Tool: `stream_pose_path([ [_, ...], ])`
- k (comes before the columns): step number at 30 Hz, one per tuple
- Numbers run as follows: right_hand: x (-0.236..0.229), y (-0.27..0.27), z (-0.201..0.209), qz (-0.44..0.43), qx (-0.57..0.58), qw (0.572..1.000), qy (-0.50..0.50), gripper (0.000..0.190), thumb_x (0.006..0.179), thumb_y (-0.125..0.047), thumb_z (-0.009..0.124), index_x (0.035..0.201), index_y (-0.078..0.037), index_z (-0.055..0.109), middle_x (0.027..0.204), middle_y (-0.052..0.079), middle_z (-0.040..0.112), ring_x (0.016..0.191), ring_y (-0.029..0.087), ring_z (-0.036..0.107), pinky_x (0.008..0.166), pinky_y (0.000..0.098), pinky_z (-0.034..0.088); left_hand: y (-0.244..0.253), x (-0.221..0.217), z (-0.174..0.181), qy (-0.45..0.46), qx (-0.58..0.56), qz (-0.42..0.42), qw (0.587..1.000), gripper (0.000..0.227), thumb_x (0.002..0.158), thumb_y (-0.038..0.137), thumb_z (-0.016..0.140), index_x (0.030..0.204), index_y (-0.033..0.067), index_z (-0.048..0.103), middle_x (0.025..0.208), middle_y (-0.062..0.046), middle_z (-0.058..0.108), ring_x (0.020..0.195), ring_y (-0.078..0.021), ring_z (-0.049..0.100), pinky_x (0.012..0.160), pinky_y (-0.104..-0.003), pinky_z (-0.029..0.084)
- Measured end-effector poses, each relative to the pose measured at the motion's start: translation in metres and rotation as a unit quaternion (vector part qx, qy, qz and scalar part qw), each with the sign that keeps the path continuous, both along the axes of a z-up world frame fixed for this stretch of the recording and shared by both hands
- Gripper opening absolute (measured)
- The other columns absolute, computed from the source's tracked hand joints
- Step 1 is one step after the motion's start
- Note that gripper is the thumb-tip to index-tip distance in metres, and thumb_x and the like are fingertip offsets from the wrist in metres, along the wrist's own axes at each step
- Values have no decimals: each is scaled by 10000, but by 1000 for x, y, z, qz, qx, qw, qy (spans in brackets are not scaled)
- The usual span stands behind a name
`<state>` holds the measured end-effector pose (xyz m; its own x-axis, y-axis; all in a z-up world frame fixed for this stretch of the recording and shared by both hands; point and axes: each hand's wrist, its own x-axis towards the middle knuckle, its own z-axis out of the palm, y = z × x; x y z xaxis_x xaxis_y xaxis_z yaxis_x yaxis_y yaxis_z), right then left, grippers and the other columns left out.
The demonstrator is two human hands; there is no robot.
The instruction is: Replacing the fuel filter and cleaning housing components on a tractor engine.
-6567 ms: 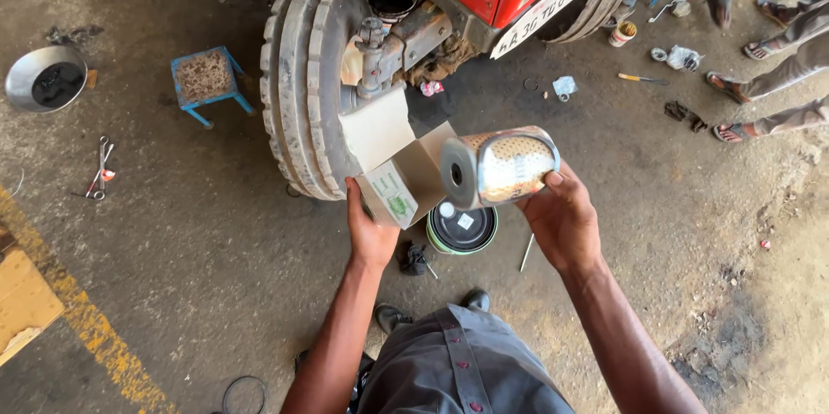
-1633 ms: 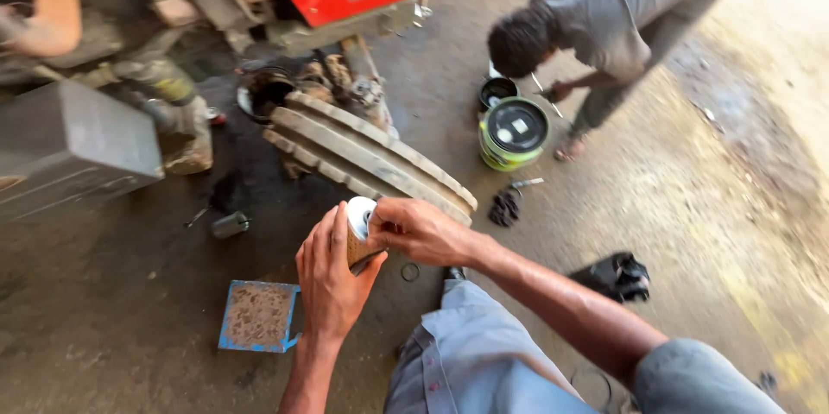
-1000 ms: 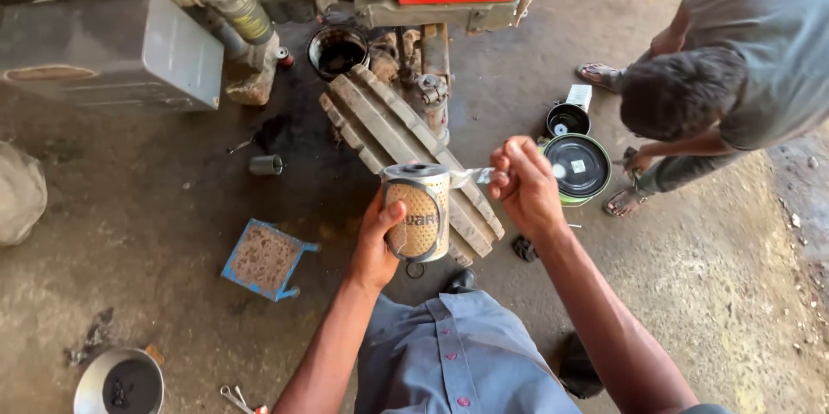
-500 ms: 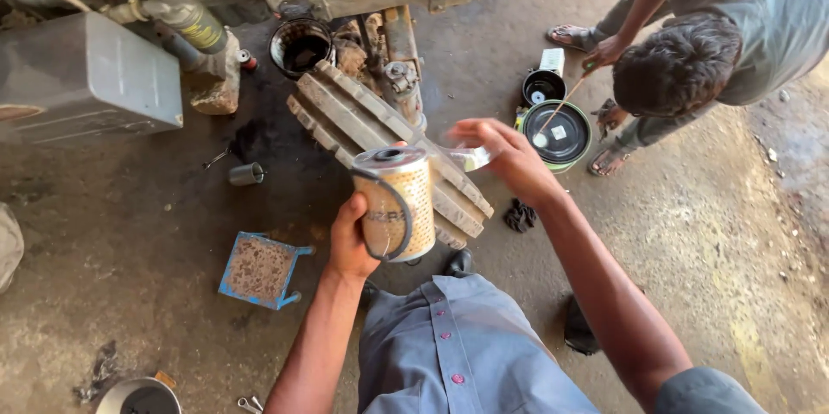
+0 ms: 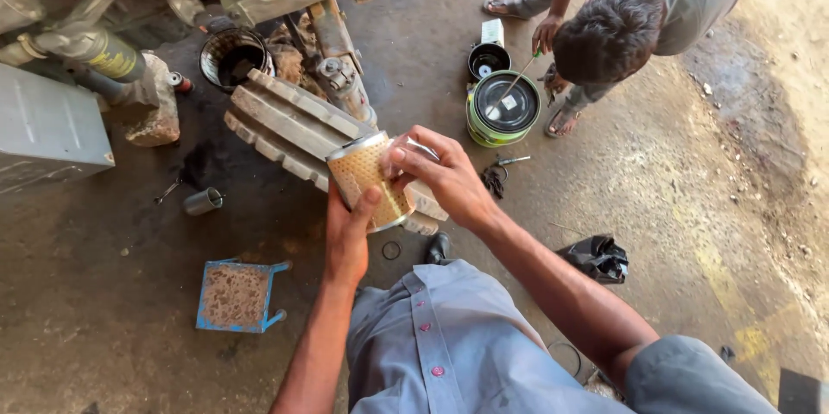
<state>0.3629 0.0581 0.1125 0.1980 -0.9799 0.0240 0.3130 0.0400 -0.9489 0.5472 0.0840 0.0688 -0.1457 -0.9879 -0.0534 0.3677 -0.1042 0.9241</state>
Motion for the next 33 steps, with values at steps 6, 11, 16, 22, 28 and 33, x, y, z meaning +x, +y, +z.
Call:
stream_pose_path([
  [6,-28,-17,-19,-132,0,991,-25,192,1006,-186,639,1009,-1,690,1005,65,668,859,144,677,742,312,591,-12,15,-16,228,62,3,972,897,946,582,679,1590,47,357,1504,-171,504,1359,-311,528,1100,-535,457],
  [11,-53,-47,-93,-136,78,982,-109,92,995,-136,639,995,-44,633,925,60,692,808,139,673,699,288,553,-5,18,11,333,34,-78,939,875,962,592,656,1600,70,363,1502,-228,521,1348,-374,545,1060,-600,485],
  [16,-55,-50,-112,-173,105,970,-131,79,1037,-94,653,1030,-17,670,848,41,630,695,108,575,626,261,500,-7,19,6,308,19,-74,948,859,983,583,635,1608,66,354,1499,-233,512,1391,-373,506,1132,-624,467],
  [22,-41,-39,-69,-150,36,969,-191,117,1041,-115,560,1019,-21,626,898,64,690,768,127,670,678,258,566,-12,34,-16,401,64,-92,909,917,953,672,581,1619,80,361,1551,-206,506,1424,-399,498,1102,-627,466],
  [28,-22,-34,-52,-208,-4,960,-186,80,1045,-113,589,1072,-37,598,1040,127,717,854,174,670,706,303,558,-13,34,-23,353,66,-68,931,824,987,650,571,1591,116,405,1508,-139,540,1392,-381,531,1063,-630,480],
  [33,23,-4,-65,49,8,999,18,547,1008,-318,626,1484,-92,479,1345,112,614,1243,204,587,1070,367,487,-9,27,-47,302,108,0,947,653,1014,578,575,1484,129,511,1376,-76,608,1232,-253,607,1003,-534,519],
])
